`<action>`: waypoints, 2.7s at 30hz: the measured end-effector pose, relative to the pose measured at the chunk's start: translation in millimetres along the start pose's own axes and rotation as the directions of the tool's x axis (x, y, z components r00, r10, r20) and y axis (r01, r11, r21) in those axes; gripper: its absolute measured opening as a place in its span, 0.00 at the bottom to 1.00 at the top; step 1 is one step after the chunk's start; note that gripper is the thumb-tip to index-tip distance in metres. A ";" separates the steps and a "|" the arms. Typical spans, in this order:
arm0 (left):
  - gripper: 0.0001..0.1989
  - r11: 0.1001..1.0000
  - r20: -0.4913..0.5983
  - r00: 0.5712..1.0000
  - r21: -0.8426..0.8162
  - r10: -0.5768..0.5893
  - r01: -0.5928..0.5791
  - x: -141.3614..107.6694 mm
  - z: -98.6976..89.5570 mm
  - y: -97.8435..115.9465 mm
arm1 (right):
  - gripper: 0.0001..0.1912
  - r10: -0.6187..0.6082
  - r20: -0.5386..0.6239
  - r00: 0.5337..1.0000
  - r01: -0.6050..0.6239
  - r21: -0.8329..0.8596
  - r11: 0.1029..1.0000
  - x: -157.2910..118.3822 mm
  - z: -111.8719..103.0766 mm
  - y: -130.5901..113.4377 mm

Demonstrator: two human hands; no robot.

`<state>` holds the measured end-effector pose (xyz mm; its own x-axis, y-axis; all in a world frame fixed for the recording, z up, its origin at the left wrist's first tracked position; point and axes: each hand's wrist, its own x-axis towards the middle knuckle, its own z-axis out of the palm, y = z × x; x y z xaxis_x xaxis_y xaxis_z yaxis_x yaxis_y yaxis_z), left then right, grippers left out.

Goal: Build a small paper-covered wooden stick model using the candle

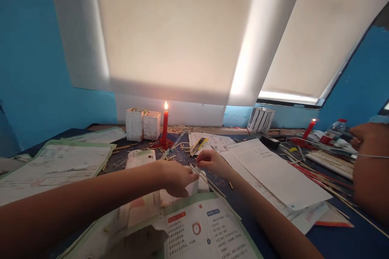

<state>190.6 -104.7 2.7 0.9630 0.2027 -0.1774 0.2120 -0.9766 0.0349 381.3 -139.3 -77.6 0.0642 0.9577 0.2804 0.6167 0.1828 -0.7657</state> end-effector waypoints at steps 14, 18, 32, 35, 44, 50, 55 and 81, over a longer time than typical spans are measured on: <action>0.29 0.991 0.188 0.979 0.095 0.078 -0.097 8.7 24.3 -6.0 | 0.10 -0.036 0.151 0.988 0.095 -0.405 0.910 -1.6 4.3 15.0; 0.34 0.997 0.172 0.985 0.066 0.029 -0.041 12.8 26.4 -8.8 | 0.07 -0.063 0.217 0.974 0.139 -0.359 0.923 1.0 3.5 19.3; 0.30 0.984 0.201 0.978 0.156 0.054 -0.086 23.4 21.8 -10.4 | 0.06 -0.096 0.205 0.974 0.161 -0.329 0.930 -1.3 0.1 16.1; 0.30 0.984 0.223 0.973 0.155 0.053 -0.089 24.5 19.4 -9.3 | 0.06 -0.086 0.218 0.972 0.152 -0.308 0.939 -1.6 -2.1 15.0; 0.31 0.986 0.276 0.961 0.150 0.033 -0.077 29.7 16.9 -13.5 | 0.03 -0.016 0.112 0.994 0.043 -0.248 0.968 2.0 -3.2 12.4; 0.31 0.993 0.278 0.960 0.094 0.045 -0.074 31.3 15.7 -13.2 | 0.02 0.053 -0.265 0.963 -0.077 -0.081 0.994 6.5 -26.4 21.1; 0.29 0.999 0.214 0.977 -0.046 0.023 -0.014 21.2 9.7 -18.2 | 0.07 0.183 -0.489 0.853 -0.075 0.232 0.970 6.2 -51.4 14.0; 0.12 0.315 -0.334 0.902 -0.917 -0.274 -0.244 18.3 -7.5 -39.1 | 0.11 0.130 -0.121 0.984 0.024 0.816 0.577 51.4 -13.8 -91.6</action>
<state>201.1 -62.3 5.5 0.8658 0.4744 0.1590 -0.0155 -0.2922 0.9562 339.0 -109.9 14.9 0.2381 0.9395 0.2463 -0.2830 0.3097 -0.9077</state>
